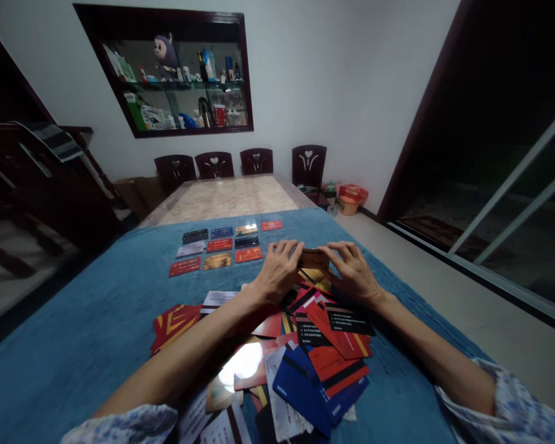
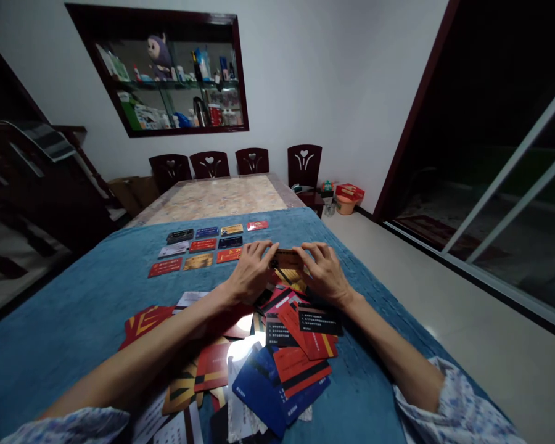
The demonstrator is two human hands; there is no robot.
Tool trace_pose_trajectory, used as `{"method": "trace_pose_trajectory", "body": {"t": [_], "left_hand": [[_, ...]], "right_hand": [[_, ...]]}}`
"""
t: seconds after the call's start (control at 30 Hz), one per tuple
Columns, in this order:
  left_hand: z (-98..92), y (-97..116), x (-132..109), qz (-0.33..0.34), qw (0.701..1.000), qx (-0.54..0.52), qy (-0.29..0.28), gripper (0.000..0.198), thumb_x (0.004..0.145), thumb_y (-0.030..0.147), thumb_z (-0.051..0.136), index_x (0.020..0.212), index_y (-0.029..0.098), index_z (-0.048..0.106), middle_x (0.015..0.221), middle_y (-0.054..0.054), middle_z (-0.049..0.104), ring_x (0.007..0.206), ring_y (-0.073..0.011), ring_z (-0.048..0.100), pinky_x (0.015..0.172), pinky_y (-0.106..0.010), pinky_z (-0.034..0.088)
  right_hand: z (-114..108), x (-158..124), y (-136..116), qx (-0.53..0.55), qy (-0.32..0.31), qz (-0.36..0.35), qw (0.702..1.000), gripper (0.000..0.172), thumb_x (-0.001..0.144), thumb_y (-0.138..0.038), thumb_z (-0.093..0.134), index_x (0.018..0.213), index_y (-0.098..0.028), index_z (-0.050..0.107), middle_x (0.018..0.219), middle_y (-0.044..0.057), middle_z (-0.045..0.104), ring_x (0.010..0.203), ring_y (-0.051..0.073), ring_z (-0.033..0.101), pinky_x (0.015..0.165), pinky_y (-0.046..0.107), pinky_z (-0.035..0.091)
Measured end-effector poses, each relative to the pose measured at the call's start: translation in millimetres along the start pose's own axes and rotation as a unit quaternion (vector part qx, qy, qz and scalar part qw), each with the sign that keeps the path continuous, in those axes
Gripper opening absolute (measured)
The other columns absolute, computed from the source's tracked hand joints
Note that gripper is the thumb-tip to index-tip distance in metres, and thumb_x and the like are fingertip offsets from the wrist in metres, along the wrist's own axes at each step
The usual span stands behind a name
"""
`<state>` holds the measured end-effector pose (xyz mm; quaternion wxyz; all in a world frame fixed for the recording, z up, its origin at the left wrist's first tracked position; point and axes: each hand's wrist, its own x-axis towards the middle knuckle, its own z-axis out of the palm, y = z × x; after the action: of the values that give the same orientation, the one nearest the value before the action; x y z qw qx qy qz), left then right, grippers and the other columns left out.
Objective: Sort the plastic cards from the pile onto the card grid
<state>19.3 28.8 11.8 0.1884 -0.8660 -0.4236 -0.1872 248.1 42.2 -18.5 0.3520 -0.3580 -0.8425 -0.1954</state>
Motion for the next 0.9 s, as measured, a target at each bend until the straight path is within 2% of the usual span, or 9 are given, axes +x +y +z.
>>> {"method": "trace_pose_trajectory", "body": {"t": [0.17,0.27,0.4,0.6,0.77,0.9], "left_hand": [[-3.6,-5.2,-5.6,0.018,0.999,0.040,0.011,0.048,0.097,0.024,0.039,0.143,0.011,0.043,0.135,-0.017,0.055,0.122,-0.0307,0.047,0.101,-0.047,0.034],[-4.4,-9.9,-6.7,0.013,0.998,0.057,0.009,0.045,0.098,0.023,0.036,0.141,0.012,0.046,0.136,-0.017,0.056,0.123,-0.0312,0.047,0.102,-0.048,0.034],[-2.4,-19.9,-9.0,-0.009,0.998,0.064,0.003,0.045,0.096,0.021,0.041,0.140,0.014,0.046,0.135,-0.017,0.056,0.124,-0.0315,0.047,0.101,-0.048,0.036],[-9.4,-43.4,-9.2,-0.042,0.997,0.064,-0.023,0.049,0.092,0.025,0.051,0.139,0.015,0.046,0.131,-0.018,0.057,0.124,-0.0329,0.047,0.098,-0.048,0.038],[-17.0,-68.9,-9.2,-0.061,0.994,0.084,-0.046,0.050,0.087,0.028,0.058,0.134,0.014,0.049,0.129,-0.018,0.058,0.126,-0.0361,0.044,0.101,-0.052,0.035],[-17.5,-91.5,-9.2,-0.069,0.991,0.098,-0.062,0.048,0.082,0.026,0.061,0.128,0.014,0.051,0.128,-0.019,0.057,0.123,-0.0361,0.044,0.099,-0.052,0.035]], "right_hand": [[2.6,7.6,-2.5,0.003,-0.005,0.005,1.000,0.047,0.090,-0.024,0.052,0.136,-0.021,0.053,0.120,0.016,0.053,0.113,0.033,0.044,0.095,0.051,0.042],[6.3,14.4,-1.0,-0.003,-0.017,-0.005,1.000,0.046,0.090,-0.027,0.053,0.136,-0.020,0.054,0.119,0.017,0.055,0.111,0.033,0.045,0.092,0.050,0.043],[11.6,31.8,0.1,-0.017,-0.030,-0.038,0.999,0.041,0.091,-0.027,0.052,0.130,-0.015,0.057,0.116,0.018,0.057,0.106,0.032,0.047,0.085,0.046,0.043],[20.2,73.3,-1.6,-0.017,-0.090,-0.081,0.993,0.037,0.089,-0.026,0.055,0.123,-0.012,0.060,0.114,0.018,0.059,0.103,0.030,0.046,0.081,0.040,0.038],[37.6,109.3,-3.0,-0.022,-0.146,-0.113,0.983,0.038,0.083,-0.029,0.063,0.118,-0.015,0.061,0.114,0.016,0.059,0.103,0.029,0.044,0.077,0.036,0.034],[55.0,135.1,-5.5,-0.017,-0.179,-0.121,0.976,0.037,0.084,-0.031,0.061,0.117,-0.015,0.061,0.116,0.016,0.058,0.103,0.029,0.044,0.076,0.035,0.033]]}}
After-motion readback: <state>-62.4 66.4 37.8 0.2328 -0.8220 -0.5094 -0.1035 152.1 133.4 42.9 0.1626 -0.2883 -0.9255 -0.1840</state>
